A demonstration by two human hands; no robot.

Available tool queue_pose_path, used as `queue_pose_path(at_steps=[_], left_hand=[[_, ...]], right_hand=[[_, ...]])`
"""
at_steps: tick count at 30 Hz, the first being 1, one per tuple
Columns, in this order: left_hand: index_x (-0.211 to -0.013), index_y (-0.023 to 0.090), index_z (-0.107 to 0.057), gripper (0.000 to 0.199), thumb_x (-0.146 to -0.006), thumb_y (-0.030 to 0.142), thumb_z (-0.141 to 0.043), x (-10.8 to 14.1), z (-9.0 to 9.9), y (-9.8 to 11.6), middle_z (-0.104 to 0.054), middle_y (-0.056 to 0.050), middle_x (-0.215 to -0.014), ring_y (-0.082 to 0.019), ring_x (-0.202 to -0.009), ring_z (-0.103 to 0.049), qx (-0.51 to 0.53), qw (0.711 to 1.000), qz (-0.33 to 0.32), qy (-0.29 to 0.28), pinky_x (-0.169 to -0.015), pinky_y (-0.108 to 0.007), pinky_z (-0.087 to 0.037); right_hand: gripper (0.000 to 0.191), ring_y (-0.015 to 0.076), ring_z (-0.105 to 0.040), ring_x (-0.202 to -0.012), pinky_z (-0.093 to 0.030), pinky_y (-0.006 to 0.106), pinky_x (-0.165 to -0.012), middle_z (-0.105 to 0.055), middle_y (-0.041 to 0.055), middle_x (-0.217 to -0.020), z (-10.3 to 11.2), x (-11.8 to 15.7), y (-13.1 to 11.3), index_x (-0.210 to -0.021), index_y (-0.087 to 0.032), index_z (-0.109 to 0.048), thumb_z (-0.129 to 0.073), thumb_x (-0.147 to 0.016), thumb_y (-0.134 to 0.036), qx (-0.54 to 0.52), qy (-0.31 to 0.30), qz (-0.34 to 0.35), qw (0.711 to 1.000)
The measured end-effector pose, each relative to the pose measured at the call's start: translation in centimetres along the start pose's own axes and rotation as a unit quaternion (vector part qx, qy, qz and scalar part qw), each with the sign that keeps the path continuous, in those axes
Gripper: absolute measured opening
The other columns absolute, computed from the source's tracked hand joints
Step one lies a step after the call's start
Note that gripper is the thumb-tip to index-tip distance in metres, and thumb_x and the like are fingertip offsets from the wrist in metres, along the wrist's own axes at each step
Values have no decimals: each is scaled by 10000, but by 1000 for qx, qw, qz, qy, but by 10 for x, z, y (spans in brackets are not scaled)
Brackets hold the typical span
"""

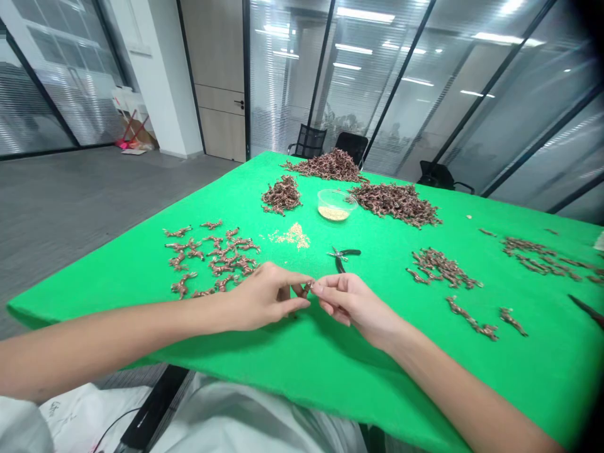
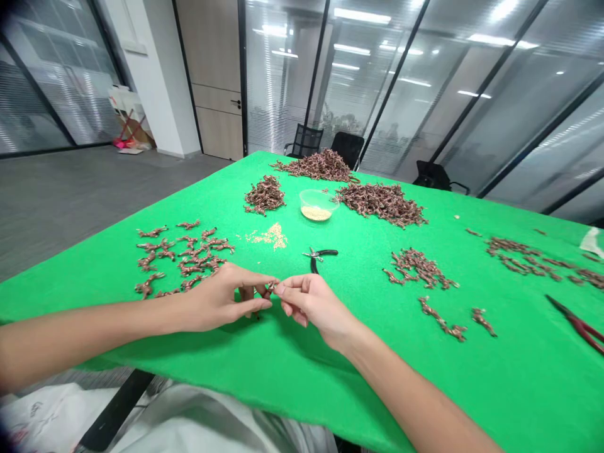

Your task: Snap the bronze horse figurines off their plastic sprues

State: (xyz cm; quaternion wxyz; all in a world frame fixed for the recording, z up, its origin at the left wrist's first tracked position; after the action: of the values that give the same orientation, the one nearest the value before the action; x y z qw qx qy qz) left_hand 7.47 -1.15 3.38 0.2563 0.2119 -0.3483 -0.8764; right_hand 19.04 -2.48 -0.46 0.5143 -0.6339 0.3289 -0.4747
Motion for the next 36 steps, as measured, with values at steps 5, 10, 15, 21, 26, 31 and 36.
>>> queue_pose_path(at_steps=[5, 10, 15, 21, 26, 31, 36], left_hand=[[-1142, 146, -714, 334, -921, 390, -658, 0, -3, -8, -719, -43, -696, -147, -575, -656, 106, 991, 76, -10, -541, -208, -482], [-1109, 116, -697, 367, -892, 412, -694, -1, -6, -16, -734, -71, -846, -137, -583, -662, 191, 977, 94, -3, -534, -217, -504], [-1184, 96, -671, 458, -857, 410, -734, -1, -5, -24, -719, -58, -775, -150, -578, -664, 200, 973, 114, 20, -535, -234, -514], [-1169, 105, -684, 416, -870, 391, -721, -1, -5, -20, -704, -43, -749, -138, -575, -654, 208, 973, 102, 18, -538, -222, -511], [-1149, 96, -680, 440, -857, 421, -734, -1, -6, -24, -719, -59, -775, -151, -562, -669, 224, 968, 112, 16, -513, -225, -517], [-1144, 87, -686, 444, -858, 424, -732, -2, -7, -25, -716, -61, -744, -156, -560, -672, 232, 966, 114, 10, -519, -230, -524], [-1153, 90, -688, 432, -858, 403, -733, -3, -8, -24, -719, -61, -757, -141, -556, -665, 238, 964, 120, 5, -518, -213, -513]], right_hand=[[417, 37, -336, -392, -179, 210, -389, -547, -44, -548, 0, 0, -1, -675, -150, -591, -784, -763, -509, 13, 10, 6, 1000], [427, 41, -336, -384, -210, 203, -386, -562, -34, -552, 2, -1, -2, -683, -156, -578, -725, -812, -536, 28, 29, 25, 999], [323, 74, -386, -391, -261, 224, -402, -566, -33, -564, 11, -1, -6, -858, -153, -630, -602, -914, -470, 151, 90, 77, 981], [182, 101, -496, -481, -360, 259, -537, -623, -18, -648, -1, 27, -46, -1049, -129, -630, -543, -958, -261, 495, 224, 319, 777], [135, 111, -564, -491, -357, 265, -531, -646, -26, -648, -11, 39, -53, -1013, -133, -634, -551, -967, -228, 559, 241, 391, 690], [153, 150, -643, -533, -350, 297, -531, -713, 6, -717, -17, 35, -50, -998, -137, -652, -519, -989, -213, 615, 227, 399, 642], [190, 160, -663, -543, -344, 300, -530, -739, 24, -751, -20, 34, -49, -980, -141, -654, -484, -1015, -218, 629, 224, 404, 626]])
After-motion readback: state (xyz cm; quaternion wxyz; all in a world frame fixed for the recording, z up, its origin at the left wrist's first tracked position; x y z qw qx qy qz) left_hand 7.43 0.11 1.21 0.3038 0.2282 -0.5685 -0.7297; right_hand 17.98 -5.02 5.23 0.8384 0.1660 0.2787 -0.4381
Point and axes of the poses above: each hand's wrist, its own x-axis away from the middle knuckle, its own z-axis out of the back of the hand, y = z × x, the point moved 9 cm from there along -x, towards the middle knuckle
